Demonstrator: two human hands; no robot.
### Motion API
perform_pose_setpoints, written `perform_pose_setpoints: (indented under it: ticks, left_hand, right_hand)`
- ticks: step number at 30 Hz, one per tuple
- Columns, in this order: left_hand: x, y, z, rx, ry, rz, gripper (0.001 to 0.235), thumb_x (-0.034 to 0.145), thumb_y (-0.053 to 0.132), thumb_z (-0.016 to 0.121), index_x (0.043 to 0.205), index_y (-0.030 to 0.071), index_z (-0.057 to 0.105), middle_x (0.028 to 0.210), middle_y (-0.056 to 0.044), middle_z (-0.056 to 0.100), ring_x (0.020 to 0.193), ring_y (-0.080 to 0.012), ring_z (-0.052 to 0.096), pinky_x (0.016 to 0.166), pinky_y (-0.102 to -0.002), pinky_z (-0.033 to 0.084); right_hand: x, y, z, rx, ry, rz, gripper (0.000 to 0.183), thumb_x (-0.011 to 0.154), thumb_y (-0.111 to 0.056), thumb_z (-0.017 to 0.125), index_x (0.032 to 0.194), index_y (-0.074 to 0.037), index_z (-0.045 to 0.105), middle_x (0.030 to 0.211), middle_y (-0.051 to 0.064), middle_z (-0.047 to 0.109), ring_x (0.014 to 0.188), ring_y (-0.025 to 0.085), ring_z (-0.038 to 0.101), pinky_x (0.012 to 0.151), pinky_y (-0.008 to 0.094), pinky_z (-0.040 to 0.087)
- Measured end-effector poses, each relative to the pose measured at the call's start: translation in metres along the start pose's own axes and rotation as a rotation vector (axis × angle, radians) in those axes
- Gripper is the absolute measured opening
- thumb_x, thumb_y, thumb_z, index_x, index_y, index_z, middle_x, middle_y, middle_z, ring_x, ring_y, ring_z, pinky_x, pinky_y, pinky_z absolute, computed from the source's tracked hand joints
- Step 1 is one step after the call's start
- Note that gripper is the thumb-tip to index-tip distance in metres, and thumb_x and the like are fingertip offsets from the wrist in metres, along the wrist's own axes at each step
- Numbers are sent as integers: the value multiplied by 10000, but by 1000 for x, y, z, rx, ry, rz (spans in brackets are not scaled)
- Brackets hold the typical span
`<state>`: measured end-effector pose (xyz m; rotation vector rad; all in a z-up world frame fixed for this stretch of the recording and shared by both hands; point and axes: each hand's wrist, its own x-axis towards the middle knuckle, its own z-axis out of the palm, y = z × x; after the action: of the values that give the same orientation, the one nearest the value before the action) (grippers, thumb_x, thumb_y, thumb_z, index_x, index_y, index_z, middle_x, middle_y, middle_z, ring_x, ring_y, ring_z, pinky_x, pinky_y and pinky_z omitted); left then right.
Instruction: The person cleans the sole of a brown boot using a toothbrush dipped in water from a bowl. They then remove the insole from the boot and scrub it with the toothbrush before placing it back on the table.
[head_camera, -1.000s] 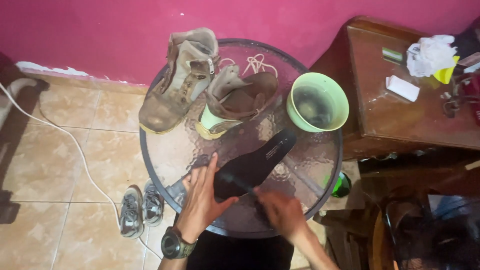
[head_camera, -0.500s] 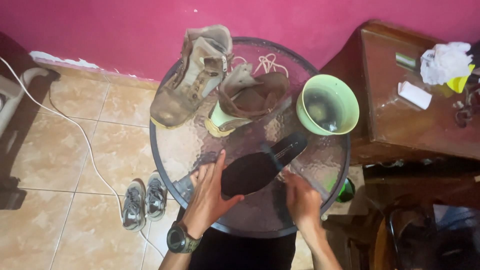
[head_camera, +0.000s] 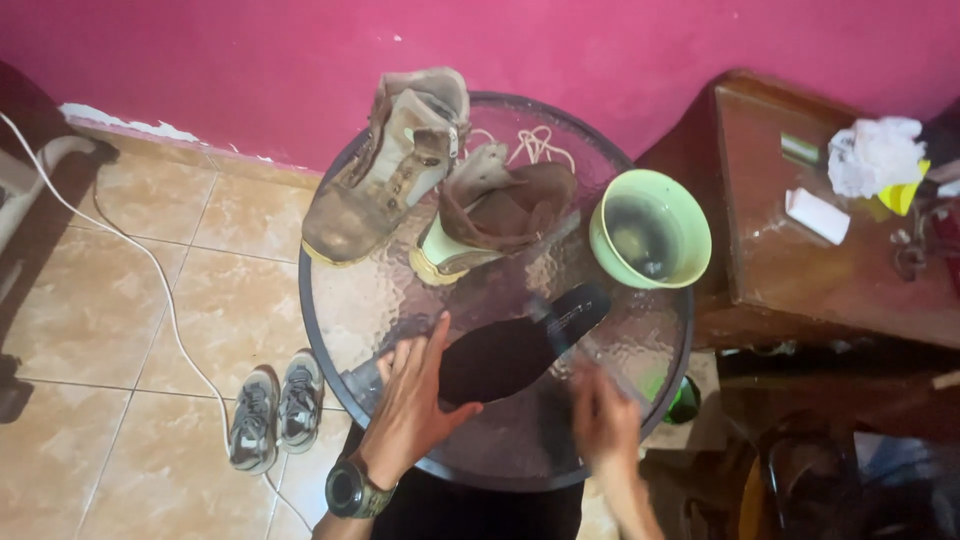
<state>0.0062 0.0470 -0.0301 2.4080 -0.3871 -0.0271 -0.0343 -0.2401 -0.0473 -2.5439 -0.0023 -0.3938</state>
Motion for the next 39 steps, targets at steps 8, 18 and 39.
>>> perform_pose_setpoints:
  ticks: [8, 18, 39]
  left_hand:
    - [0, -1, 3, 0, -26, -25, 1259, 724, 506, 928, 1645, 105, 169, 1216, -55, 541, 1083, -272, 464, 912, -427, 344]
    - [0, 2, -1, 22, -14, -9, 1176, 755, 512, 893, 1633, 99, 229, 1215, -71, 516, 1113, -277, 468, 909, -416, 355]
    - [0, -4, 6, 28, -32, 13, 877, 797, 560, 823, 1490, 130, 501, 1154, -61, 502, 1100, -280, 447, 918, -444, 338]
  right_hand:
    - [-19, 23, 20, -43, -159, -139, 330, 983, -66, 567, 1281, -175, 659, 1077, 65, 740, 871, 277, 719, 762, 423, 541]
    - [-41, -20, 26, 26, -332, -109, 369, 993, -219, 584, 1354, -262, 645, 1001, -40, 797, 831, 220, 797, 642, 399, 581]
    - [7, 22, -29, -212, -63, 149, 265, 1111, -169, 448, 1270, -72, 638, 505, 0, 589, 283, 72, 478, 226, 204, 393]
